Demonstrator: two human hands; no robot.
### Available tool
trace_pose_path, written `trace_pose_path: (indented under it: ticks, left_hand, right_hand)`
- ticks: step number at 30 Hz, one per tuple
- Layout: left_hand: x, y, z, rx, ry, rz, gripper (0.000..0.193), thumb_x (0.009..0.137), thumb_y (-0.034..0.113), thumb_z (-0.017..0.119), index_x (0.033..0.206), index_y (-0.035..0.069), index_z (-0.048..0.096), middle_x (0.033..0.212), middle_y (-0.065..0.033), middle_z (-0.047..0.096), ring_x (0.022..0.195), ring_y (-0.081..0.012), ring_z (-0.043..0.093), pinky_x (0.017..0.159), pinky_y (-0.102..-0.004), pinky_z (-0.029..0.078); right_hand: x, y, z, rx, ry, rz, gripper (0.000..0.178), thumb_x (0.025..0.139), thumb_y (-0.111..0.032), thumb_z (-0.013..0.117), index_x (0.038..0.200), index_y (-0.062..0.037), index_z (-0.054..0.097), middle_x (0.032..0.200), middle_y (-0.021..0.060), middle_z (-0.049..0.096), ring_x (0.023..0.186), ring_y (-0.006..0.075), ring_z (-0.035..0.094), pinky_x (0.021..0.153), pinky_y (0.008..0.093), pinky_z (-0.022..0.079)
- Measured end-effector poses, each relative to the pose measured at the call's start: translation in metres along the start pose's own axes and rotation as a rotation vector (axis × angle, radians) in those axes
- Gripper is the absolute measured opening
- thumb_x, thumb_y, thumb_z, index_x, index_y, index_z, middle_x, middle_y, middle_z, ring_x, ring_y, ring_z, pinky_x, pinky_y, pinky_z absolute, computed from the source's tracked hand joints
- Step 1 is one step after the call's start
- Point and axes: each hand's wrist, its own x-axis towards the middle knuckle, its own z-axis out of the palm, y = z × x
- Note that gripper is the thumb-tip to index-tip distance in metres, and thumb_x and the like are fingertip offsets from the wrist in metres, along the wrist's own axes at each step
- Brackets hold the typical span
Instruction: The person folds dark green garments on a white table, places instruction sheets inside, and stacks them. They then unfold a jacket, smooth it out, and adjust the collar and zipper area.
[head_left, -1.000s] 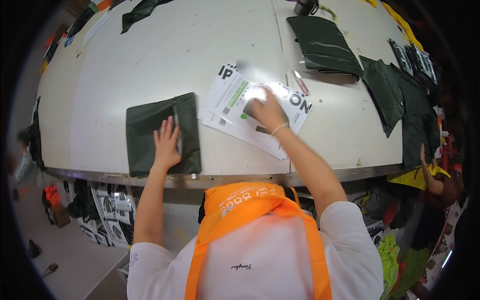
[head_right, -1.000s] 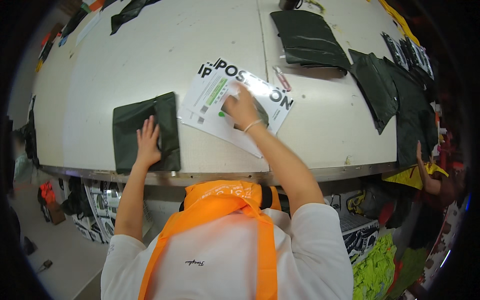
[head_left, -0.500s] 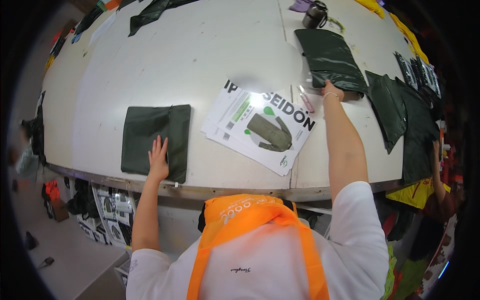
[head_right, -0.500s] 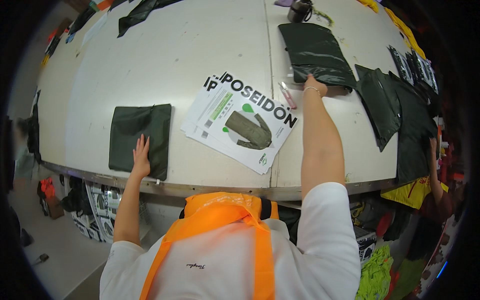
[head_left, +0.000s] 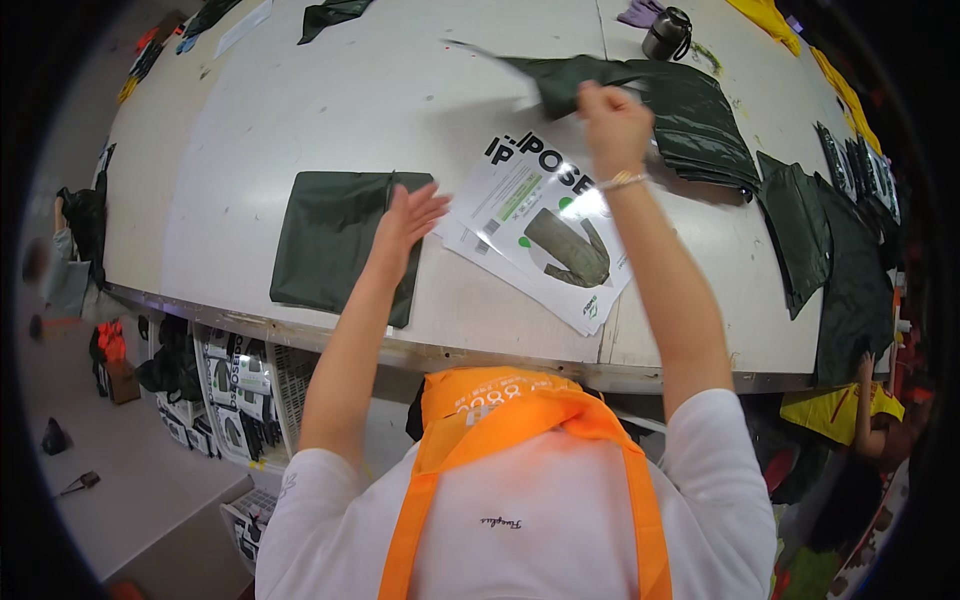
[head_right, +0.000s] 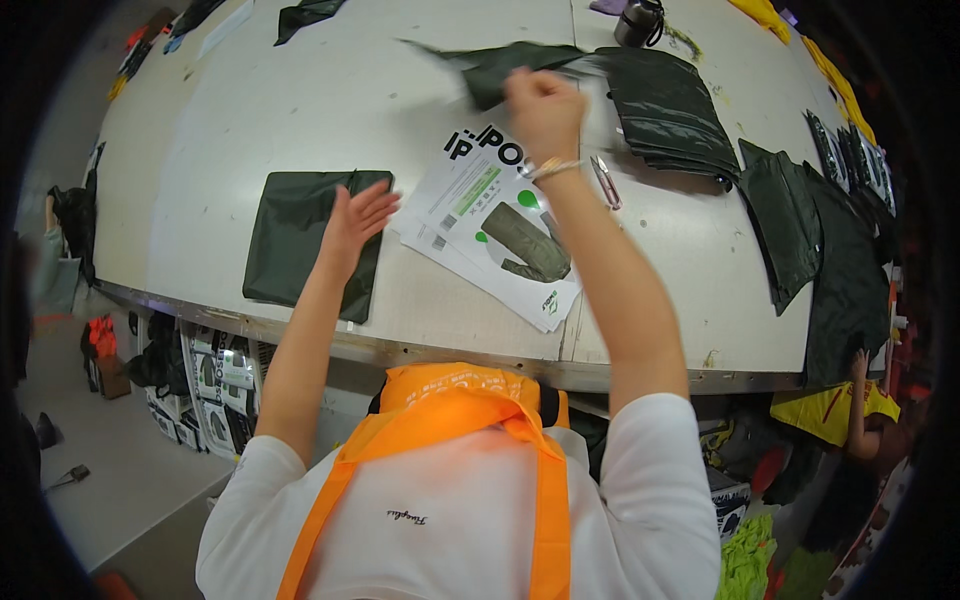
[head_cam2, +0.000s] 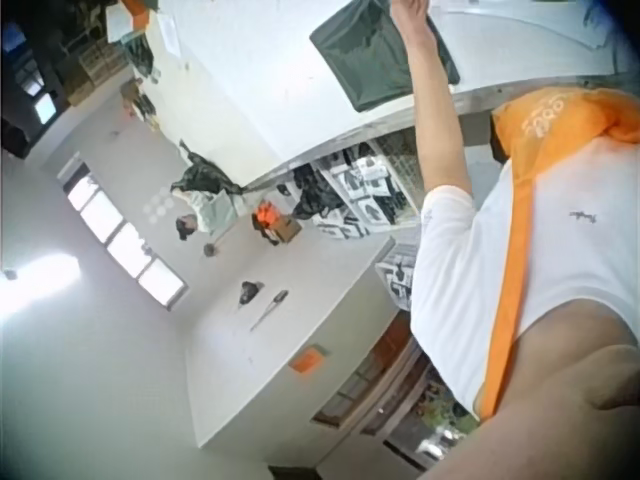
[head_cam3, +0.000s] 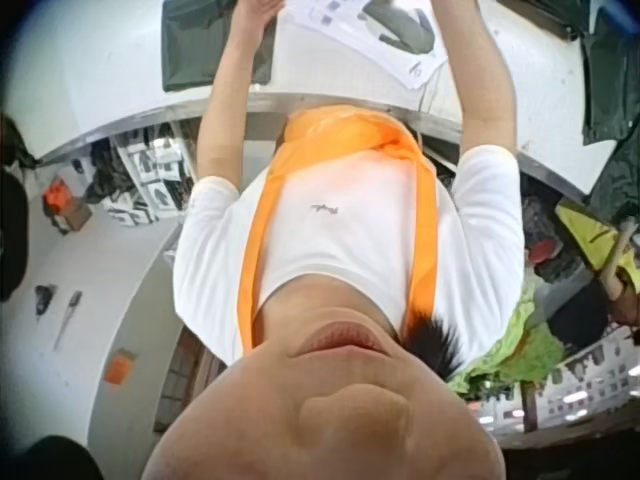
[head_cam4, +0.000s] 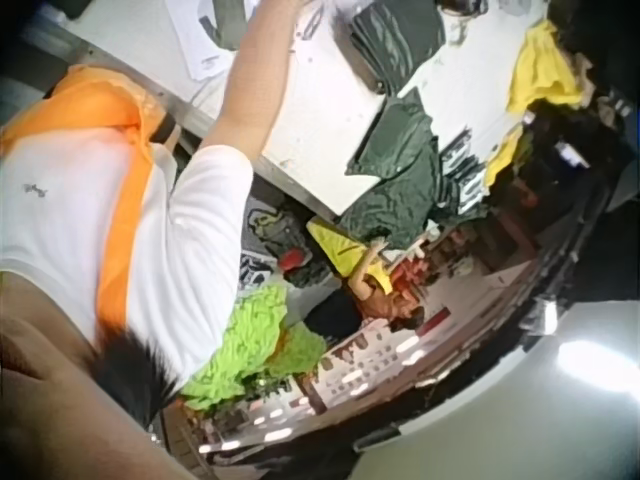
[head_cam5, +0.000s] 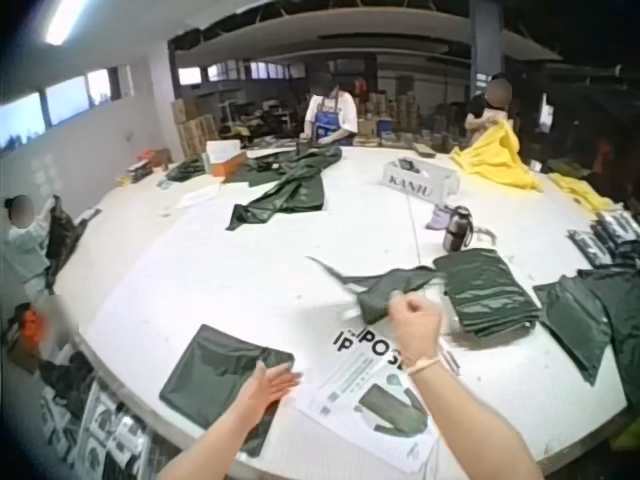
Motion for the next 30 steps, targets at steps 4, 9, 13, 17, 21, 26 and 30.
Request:
trace_pose_path:
  ticks: [4,9,13,17,21,26,30]
  left_hand:
    - [0.0,0.039,0.007,-0.702,-0.148,0.191,0.066,0.09,0.053,0.046,0.128,-0.001,0.045,0.121,-0.0162,0.055,0.111,-0.0254,0.054,0.093,-0.0402,0.043]
    - [-0.03,0.026,-0.041,-0.372,0.65,0.191,0.043,0.08,-0.009,0.049,0.123,-0.004,0.046,0.116,-0.0169,0.056,0.103,-0.03,0.057,0.087,-0.0414,0.05]
    - [-0.075,-0.029,-0.12,-0.453,0.771,0.098,0.044,0.084,-0.006,0.049,0.127,-0.002,0.041,0.123,-0.0166,0.051,0.108,-0.0313,0.054,0.091,-0.0447,0.049]
    - [-0.094,-0.064,-0.145,-0.354,0.814,-0.088,0.05,0.084,-0.004,0.053,0.132,-0.001,0.037,0.128,-0.0152,0.048,0.114,-0.0305,0.05,0.094,-0.0423,0.044]
    - [-0.088,-0.078,-0.144,0.18,0.986,0.184,0.066,0.081,0.006,0.063,0.137,-0.001,0.029,0.134,-0.0173,0.041,0.123,-0.0336,0.041,0.102,-0.0416,0.033]
    - [-0.08,-0.053,-0.106,1.11,1.217,0.429,0.08,0.077,0.017,0.067,0.14,-0.003,0.022,0.138,-0.0233,0.035,0.128,-0.0407,0.031,0.108,-0.0447,0.023]
    - [-0.06,-0.079,-0.107,1.282,0.756,0.497,0.083,0.077,0.029,0.067,0.141,0.0,0.023,0.143,-0.0221,0.029,0.132,-0.0389,0.026,0.108,-0.0493,0.021]
  right_hand:
    - [-0.114,0.001,0.042,0.024,-0.251,-0.045,0.029,0.076,-0.012,0.066,0.056,0.0017,0.05,0.048,0.0096,0.042,0.044,0.0134,0.037,0.044,0.0301,0.032]
    - [-0.148,0.046,0.021,-0.156,-0.695,0.106,0.015,0.08,-0.018,0.065,0.079,-0.0024,0.066,0.072,0.0161,0.059,0.074,0.0284,0.06,0.067,0.036,0.047]
    - [-0.067,0.124,-0.059,-1.189,-0.4,-0.131,0.054,0.07,-0.02,0.073,0.116,-0.0009,0.053,0.118,0.0217,0.052,0.112,0.0336,0.049,0.094,0.0395,0.041]
    - [-0.03,0.131,-0.095,-1.343,-0.715,0.328,0.07,0.056,-0.033,0.082,0.111,-0.0011,0.053,0.114,0.0189,0.058,0.109,0.0326,0.055,0.091,0.0399,0.046]
    - [-0.016,0.143,-0.107,-1.259,-0.835,0.521,0.065,0.053,-0.037,0.086,0.101,0.0011,0.063,0.106,0.0171,0.064,0.1,0.0274,0.062,0.085,0.0345,0.049]
    - [-0.01,0.119,-0.103,-1.079,-0.937,0.503,0.048,0.054,-0.026,0.084,0.092,-0.0014,0.069,0.095,0.0171,0.067,0.085,0.026,0.066,0.078,0.0332,0.051]
    - [0.024,0.085,-0.107,-0.902,-0.953,0.445,0.041,0.057,-0.019,0.081,0.091,-0.0013,0.068,0.087,0.0137,0.068,0.074,0.0215,0.065,0.072,0.0312,0.051]
